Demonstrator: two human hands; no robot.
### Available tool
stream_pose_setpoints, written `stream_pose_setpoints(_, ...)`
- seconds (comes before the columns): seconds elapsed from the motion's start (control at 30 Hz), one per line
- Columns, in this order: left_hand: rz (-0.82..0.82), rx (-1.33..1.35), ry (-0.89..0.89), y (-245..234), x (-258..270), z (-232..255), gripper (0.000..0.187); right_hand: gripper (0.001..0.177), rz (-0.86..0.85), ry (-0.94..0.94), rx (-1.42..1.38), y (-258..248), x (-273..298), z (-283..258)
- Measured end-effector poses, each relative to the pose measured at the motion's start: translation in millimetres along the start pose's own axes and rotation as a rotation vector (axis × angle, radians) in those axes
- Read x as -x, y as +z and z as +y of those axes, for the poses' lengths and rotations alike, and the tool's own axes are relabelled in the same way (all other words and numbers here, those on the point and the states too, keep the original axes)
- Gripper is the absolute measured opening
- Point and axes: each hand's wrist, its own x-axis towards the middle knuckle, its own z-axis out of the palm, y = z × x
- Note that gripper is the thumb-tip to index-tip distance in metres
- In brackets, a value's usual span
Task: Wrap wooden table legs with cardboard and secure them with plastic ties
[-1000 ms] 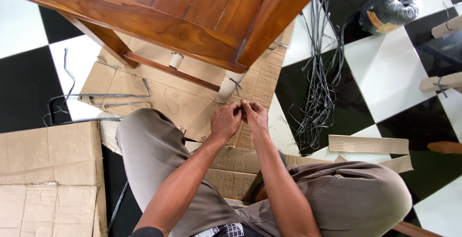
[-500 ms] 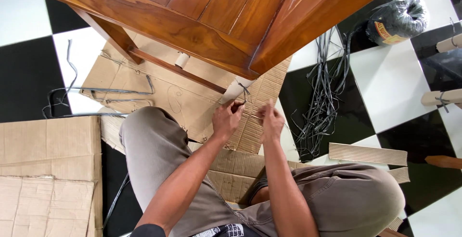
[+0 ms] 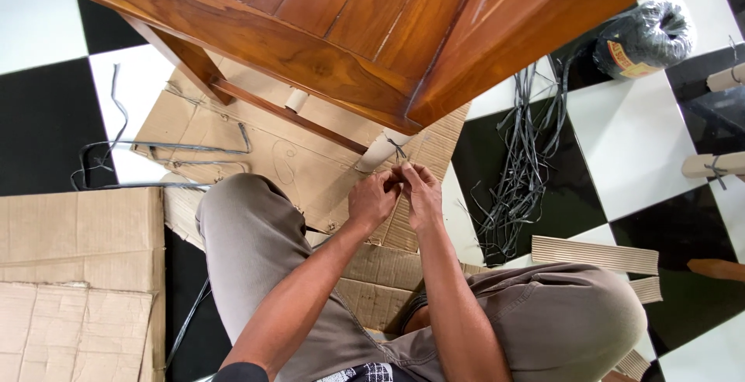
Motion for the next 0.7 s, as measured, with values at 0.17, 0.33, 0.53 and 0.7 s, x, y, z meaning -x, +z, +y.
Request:
stream_pose_setpoints(0.17,-0.002,0.012,0.021,3.5,-12.6,-23.0,0.028,0.015,0.041,-0.034,-0.054,-0.3,-20.0,13.5)
stream_pose_setpoints(0.33,0.134,-0.069,-0.078,-1.1,-43.9,-48.7,0.03,0.016,0.11,-0.044,-0.155,3.8,-46.4,-4.7)
stream_pose_setpoints(0.53,0.306,0.358,0.023,-28.2,-80.7,-56.0,0.028,0.003,-0.045,-0.187,0.284,2.7,-108.9,-14.5)
stream_pose_setpoints(0.7,0.242,0.249,0.27,-37.2,-103.2,-50.1,0.037,0.002,-0.048,-0.265,0.465,3.9,-142.3,-31.6)
